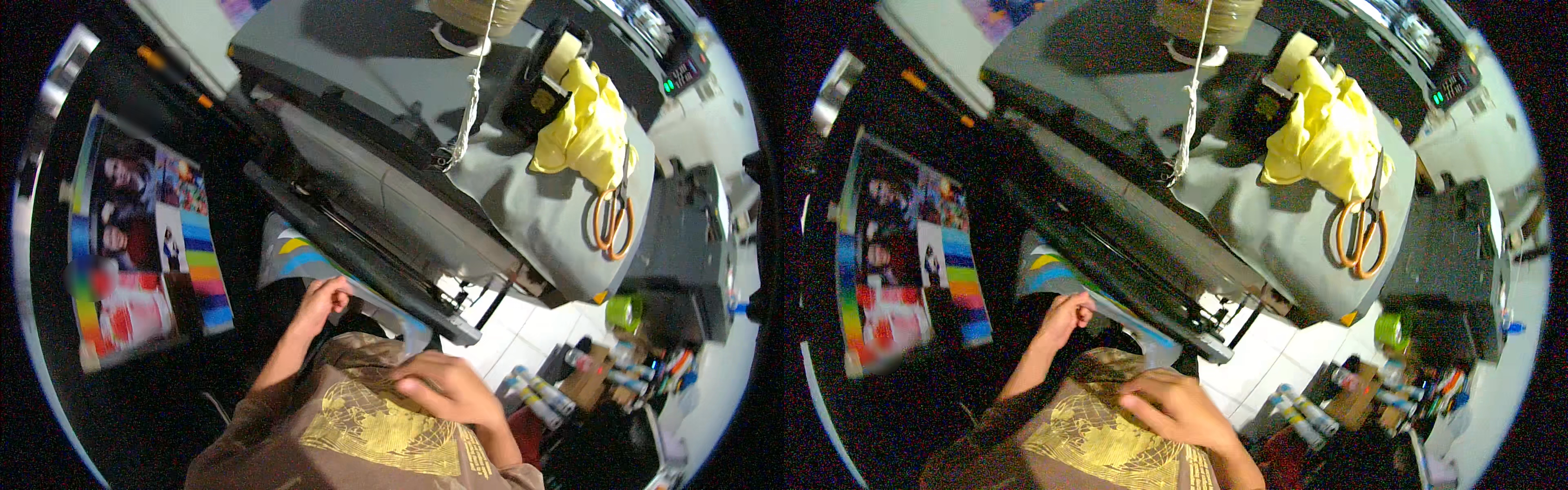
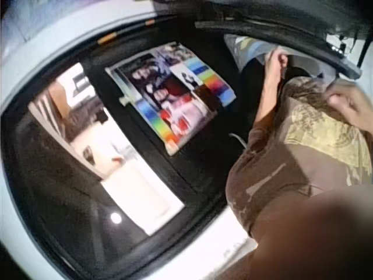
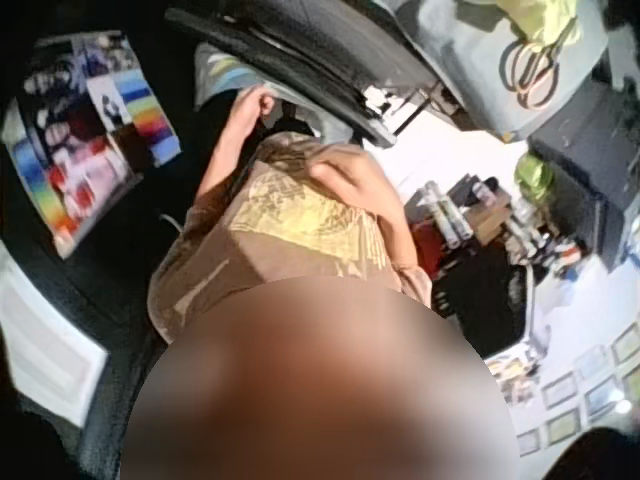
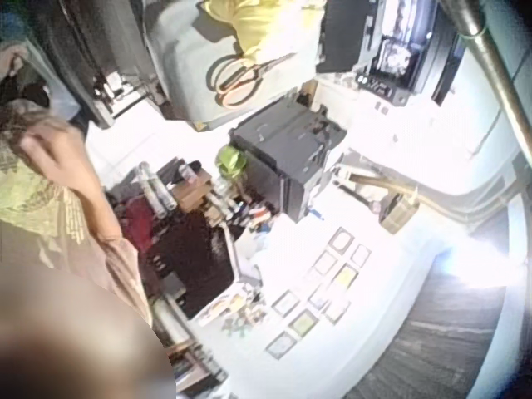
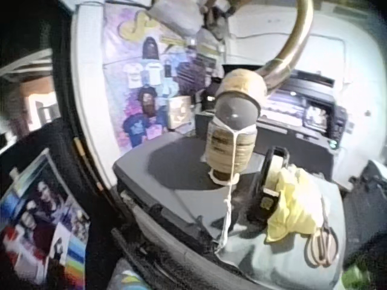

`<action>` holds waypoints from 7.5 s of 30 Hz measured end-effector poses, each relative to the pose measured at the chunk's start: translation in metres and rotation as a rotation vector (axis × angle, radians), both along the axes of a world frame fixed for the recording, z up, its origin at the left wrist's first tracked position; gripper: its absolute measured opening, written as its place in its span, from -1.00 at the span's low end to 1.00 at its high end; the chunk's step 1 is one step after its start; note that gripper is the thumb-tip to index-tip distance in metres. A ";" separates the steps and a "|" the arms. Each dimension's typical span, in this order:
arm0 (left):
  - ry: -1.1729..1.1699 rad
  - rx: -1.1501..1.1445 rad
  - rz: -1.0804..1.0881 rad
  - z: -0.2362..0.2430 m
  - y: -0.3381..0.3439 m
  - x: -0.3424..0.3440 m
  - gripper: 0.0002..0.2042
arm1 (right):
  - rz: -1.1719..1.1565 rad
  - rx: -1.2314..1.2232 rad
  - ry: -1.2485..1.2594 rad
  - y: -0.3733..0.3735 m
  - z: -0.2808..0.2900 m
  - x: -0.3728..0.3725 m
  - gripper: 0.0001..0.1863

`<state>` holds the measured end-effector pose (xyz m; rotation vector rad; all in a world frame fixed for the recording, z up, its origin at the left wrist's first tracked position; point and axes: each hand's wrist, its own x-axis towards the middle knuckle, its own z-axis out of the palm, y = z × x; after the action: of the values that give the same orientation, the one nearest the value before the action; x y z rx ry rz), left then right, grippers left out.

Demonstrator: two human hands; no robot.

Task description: The person operates a large printing machine, interacting with its touchscreen and adjusting internal components. They then use scissors to cut a sheet of printed material and place it into the machine's output tray.

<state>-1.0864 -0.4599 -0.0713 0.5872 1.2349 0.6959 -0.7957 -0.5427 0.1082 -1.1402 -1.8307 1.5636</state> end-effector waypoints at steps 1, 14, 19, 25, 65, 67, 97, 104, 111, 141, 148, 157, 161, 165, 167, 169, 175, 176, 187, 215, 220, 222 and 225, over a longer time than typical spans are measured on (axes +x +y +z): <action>0.031 -0.011 -0.044 -0.002 0.008 0.001 -0.69 | 0.048 -0.059 0.020 0.000 -0.022 -0.028 -0.58; 0.067 0.027 -0.607 -0.004 0.017 -0.036 -0.67 | -1.448 -0.766 0.732 -0.018 -0.178 -0.141 -0.65; 0.040 -0.126 -0.143 -0.011 0.025 -0.073 -0.64 | -1.517 -0.704 0.783 -0.038 -0.180 -0.130 -0.69; -0.248 -0.135 -0.040 -0.023 0.031 -0.107 -0.53 | -1.575 -0.705 0.961 -0.046 -0.193 -0.117 -0.82; -0.576 -0.374 0.077 -0.095 0.042 -0.119 -0.92 | -1.338 -0.793 1.544 -0.083 -0.297 -0.108 -0.79; -0.505 -0.350 0.176 -0.100 0.042 -0.110 -0.86 | -1.464 -0.746 1.555 -0.072 -0.295 -0.114 -0.64; -0.229 -0.406 -0.014 -0.153 0.054 -0.108 -0.62 | -1.553 -1.034 1.224 -0.056 -0.338 -0.110 -0.57; -0.263 -0.460 0.067 -0.162 0.057 -0.113 -0.59 | -1.686 -1.044 1.287 -0.054 -0.351 -0.114 -0.54; 0.021 -0.393 0.208 -0.183 0.067 -0.123 -0.61 | -1.662 -1.109 1.190 -0.046 -0.356 -0.106 -0.43; 0.703 -0.274 -0.451 -0.205 0.204 -0.226 -0.68 | -1.409 -1.040 0.617 -0.102 -0.381 0.001 -0.71; 0.642 -0.185 -0.301 -0.206 0.192 -0.217 -0.78 | -1.557 -0.960 0.286 -0.093 -0.393 -0.013 -0.57; 0.531 0.105 -0.379 -0.108 0.153 -0.260 -0.75 | -1.664 -0.723 0.224 -0.140 -0.291 -0.066 -0.60; 0.573 0.109 -0.309 -0.057 0.131 -0.262 -0.75 | -1.657 -0.714 0.253 -0.150 -0.246 -0.072 -0.60; 0.583 -0.215 -0.492 -0.046 0.152 -0.253 -0.67 | -1.447 -0.589 0.478 -0.139 -0.242 -0.047 -0.67; 0.638 -0.233 -0.746 -0.050 0.164 -0.256 -0.63 | -1.401 -0.655 0.483 -0.134 -0.244 -0.038 -0.67; 0.535 -0.159 -0.730 -0.058 0.167 -0.263 -0.68 | -1.423 -0.728 0.423 -0.133 -0.247 -0.032 -0.65; 0.273 -0.123 -0.414 -0.093 0.153 -0.272 -0.80 | -1.306 -0.949 0.220 -0.138 -0.276 -0.028 -0.66; 0.282 -0.215 -0.386 -0.096 0.151 -0.272 -0.81 | -1.340 -0.894 0.217 -0.138 -0.283 -0.033 -0.66; 0.307 -0.183 -0.409 -0.111 0.145 -0.271 -0.80 | -1.257 -0.943 0.290 -0.147 -0.294 -0.030 -0.69; 0.364 -0.191 -0.383 -0.155 0.166 -0.250 -0.71 | -1.221 -1.010 0.218 -0.139 -0.349 -0.028 -0.62; 0.629 -0.344 -0.469 -0.140 0.178 -0.232 -0.70 | -1.365 -0.929 0.434 -0.136 -0.382 -0.023 -0.59; 0.670 -0.333 -0.479 -0.136 0.179 -0.229 -0.72 | -1.329 -0.905 0.465 -0.132 -0.384 -0.019 -0.57; 0.529 -0.262 -0.455 -0.142 0.179 -0.230 -0.75 | -1.305 -0.967 0.441 -0.125 -0.373 -0.012 -0.59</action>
<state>-1.3169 -0.2807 -0.2136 0.8262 1.5745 -0.0155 -0.8078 -0.6676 -0.2651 -1.6227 0.2137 1.5172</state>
